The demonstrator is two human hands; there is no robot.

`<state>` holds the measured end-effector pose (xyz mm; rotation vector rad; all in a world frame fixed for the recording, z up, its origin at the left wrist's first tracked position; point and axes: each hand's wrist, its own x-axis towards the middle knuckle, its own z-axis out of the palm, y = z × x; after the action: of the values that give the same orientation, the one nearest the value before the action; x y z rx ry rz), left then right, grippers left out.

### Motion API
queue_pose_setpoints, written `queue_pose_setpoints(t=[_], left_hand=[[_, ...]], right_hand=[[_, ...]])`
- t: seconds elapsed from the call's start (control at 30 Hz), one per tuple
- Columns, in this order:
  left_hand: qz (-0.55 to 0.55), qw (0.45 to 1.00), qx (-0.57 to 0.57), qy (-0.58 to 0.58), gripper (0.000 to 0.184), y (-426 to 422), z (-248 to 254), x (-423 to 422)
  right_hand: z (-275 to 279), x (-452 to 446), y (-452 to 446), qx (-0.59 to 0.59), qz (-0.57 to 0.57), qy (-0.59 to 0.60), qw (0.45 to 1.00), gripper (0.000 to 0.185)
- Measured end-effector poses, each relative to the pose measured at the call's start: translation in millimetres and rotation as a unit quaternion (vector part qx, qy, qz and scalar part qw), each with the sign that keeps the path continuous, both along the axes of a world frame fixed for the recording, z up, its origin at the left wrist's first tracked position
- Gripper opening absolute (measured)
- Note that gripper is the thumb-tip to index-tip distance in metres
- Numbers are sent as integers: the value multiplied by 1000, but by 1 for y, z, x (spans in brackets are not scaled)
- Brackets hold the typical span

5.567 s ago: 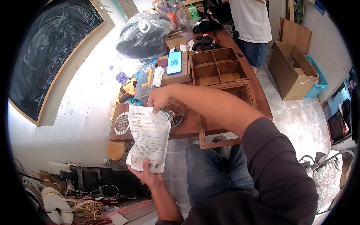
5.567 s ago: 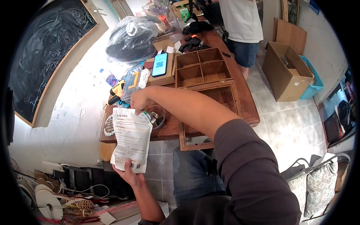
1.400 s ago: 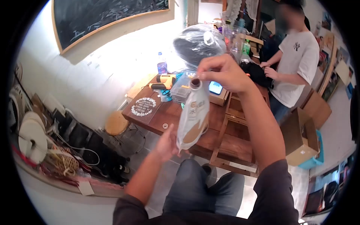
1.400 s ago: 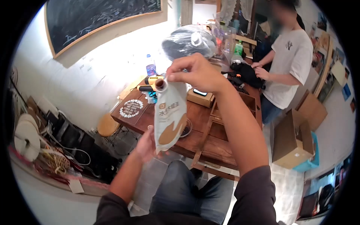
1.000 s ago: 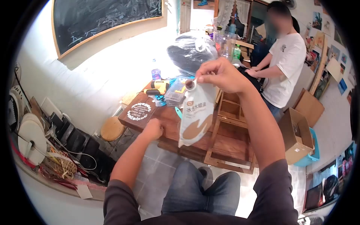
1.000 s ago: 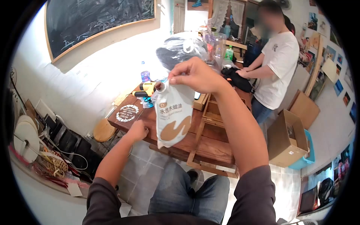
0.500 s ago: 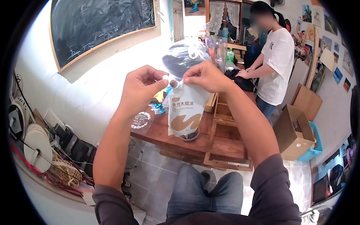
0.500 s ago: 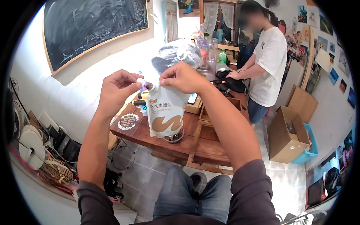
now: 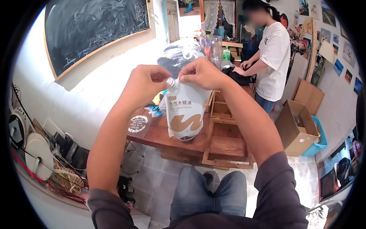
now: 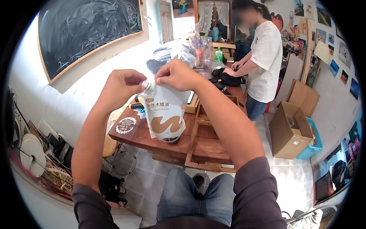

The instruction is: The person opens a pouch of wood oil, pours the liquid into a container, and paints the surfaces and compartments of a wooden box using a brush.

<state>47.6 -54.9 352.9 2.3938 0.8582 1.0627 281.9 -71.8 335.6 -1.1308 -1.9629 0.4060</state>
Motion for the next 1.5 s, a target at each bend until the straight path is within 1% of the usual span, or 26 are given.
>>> queue_pose_setpoints(t=[0.07, 0.13, 0.17, 0.2, 0.23, 0.27, 0.33, 0.37, 0.4, 0.47, 0.5, 0.53, 0.6, 0.63, 0.67, 0.77, 0.9, 0.97, 1.13, 1.2, 1.23, 1.27, 1.33, 1.4, 1.47, 1.5], left_hand=[[-128, 987, 29, -97, 22, 3, -4, 2], [-109, 986, 98, -82, 24, -7, 10, 3], [-5, 999, 29, 24, 26, -17, 23, 3], [100, 986, -40, 131, 28, -23, 29, 6], [95, 983, -30, 153, 27, -18, 26, 8], [91, 983, -29, 154, 27, -11, 22, 4], [-108, 989, 53, 82, 23, 3, 15, -5], [-164, 983, 71, 43, 21, 9, 11, -5], [-166, 983, 71, 46, 21, 5, 13, -3], [17, 998, 39, 43, 16, -5, 17, 1], [32, 997, 6, 72, 16, 1, 19, 1], [32, 997, 4, 75, 16, 5, 19, -1], [-63, 996, 0, 61, 19, 11, 18, -4], [-81, 995, 10, 50, 19, 10, 19, -6], [-84, 995, 9, 53, 19, 7, 21, -5], [-1, 997, -28, 76, 15, -11, 29, 2], [-48, 991, -60, 112, 16, 2, 29, -1], [-153, 983, 69, 72, 18, 12, 21, -6], [-122, 992, 21, 33, 21, -5, 29, -4], [-72, 989, 29, 128, 21, -3, 33, -2], [-105, 990, 18, 90, 19, 3, 27, -4], [-104, 990, 17, 89, 19, 2, 26, -5], [-170, 972, 138, 86, 16, -1, 27, -5], [-172, 971, 147, 78, 15, 5, 26, -8], [-178, 969, 155, 70, 14, 7, 28, -8], [-145, 982, 90, 78, 14, 3, 30, -9]], right_hand=[[3, 2, -6, 6, -8, -4, 1000, 14], [7, 3, -8, 14, -18, -8, 1000, 14], [8, 3, -9, 31, -23, -31, 999, 15], [7, 3, -10, 46, -29, -53, 997, 16], [7, 1, -10, 46, -19, -50, 997, 17], [7, 1, -12, 46, -24, -50, 997, 17], [6, -3, -16, 55, -59, -61, 995, 18], [5, -3, -14, 64, -66, -53, 994, 18], [6, -3, -14, 64, -68, -50, 994, 18], [7, -4, -14, 79, -81, -54, 992, 18], [9, -7, -17, 77, -82, -50, 992, 18], [12, -10, -21, 74, -84, -50, 992, 18], [12, -13, -23, 70, -88, -48, 992, 18], [12, -13, -23, 66, -86, -41, 993, 18], [11, -13, -23, 61, -85, -34, 994, 18], [10, -14, -25, 72, -81, -45, 993, 18], [14, -13, -30, 75, -86, -40, 993, 18], [18, -8, -32, 87, -82, -37, 992, 17], [28, -8, -40, 92, -90, -54, 990, 16], [30, -10, -44, 95, -92, -78, 988, 17], [29, -7, -42, 94, -92, -79, 988, 17], [26, -3, -39, 96, -68, -52, 992, 17], [27, -2, -37, 101, -43, -26, 994, 18], [28, -3, -38, 45, -56, -6, 997, 18], [30, -6, -39, 68, -56, -31, 996, 18], [30, -8, -40, 87, -55, -55, 993, 17]])
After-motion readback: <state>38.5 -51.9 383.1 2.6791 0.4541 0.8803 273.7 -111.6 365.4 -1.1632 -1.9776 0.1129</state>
